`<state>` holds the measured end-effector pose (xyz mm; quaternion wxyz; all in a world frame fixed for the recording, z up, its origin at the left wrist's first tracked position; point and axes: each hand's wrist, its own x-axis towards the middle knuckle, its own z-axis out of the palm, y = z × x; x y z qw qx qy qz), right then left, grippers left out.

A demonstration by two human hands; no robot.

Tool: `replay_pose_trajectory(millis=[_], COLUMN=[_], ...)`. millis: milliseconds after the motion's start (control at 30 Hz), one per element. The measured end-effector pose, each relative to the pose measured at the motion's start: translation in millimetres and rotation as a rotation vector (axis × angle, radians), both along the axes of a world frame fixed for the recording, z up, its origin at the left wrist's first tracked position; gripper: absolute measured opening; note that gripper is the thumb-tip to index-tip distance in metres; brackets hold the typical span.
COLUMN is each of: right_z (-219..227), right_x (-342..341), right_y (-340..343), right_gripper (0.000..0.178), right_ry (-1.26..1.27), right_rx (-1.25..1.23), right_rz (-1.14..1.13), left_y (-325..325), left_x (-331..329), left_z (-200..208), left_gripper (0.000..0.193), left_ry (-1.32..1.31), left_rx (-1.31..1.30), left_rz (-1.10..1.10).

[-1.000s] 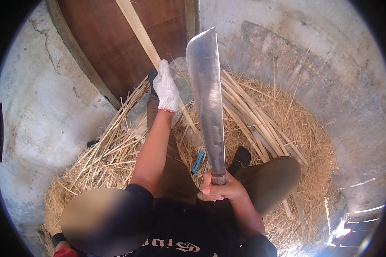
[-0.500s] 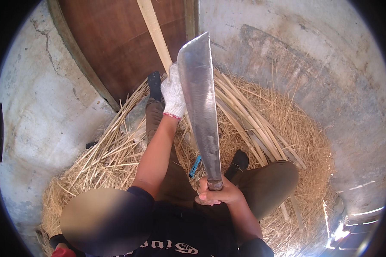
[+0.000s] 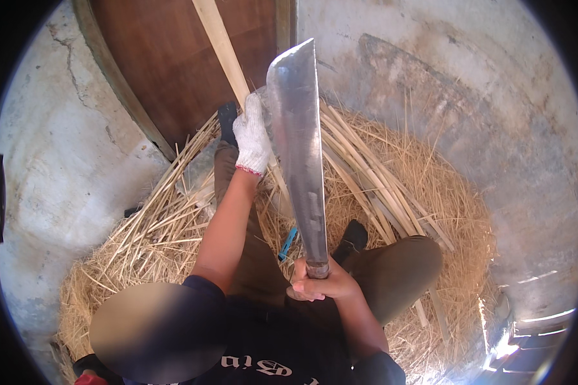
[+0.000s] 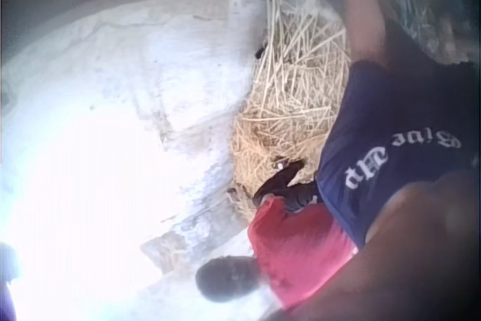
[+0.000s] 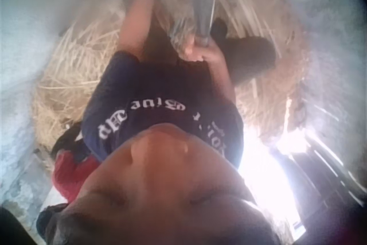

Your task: The person sits on a straw-covered floor and uses a large knife to split a long bamboo pole into thin strips. They hold the pole with a gloved left hand and repeatedly strike it with the knife in their right hand to separate the layers.

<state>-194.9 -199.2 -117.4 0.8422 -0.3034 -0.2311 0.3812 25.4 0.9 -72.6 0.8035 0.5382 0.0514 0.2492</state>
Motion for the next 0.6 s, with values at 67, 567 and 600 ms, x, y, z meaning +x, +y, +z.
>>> replay_pose_trajectory(millis=[67, 567, 600], right_z=[1, -64, -63], right_x=[0, 1, 1], right_y=[3, 46, 47], right_gripper=[0.024, 0.028, 0.029], right_ry=[-0.022, 0.552, 0.511], right_rx=[-0.068, -0.698, -0.697], right_rz=[-0.100, -0.384, -0.387], left_y=[4, 18, 24], left_x=[3, 14, 17], left_z=[-6, -10, -16], left_gripper=[0.034, 0.056, 0.058], left_ry=[0.001, -0.047, -0.053], left_rx=[0.012, -0.089, -0.102], left_rz=[0.015, -0.027, -0.129])
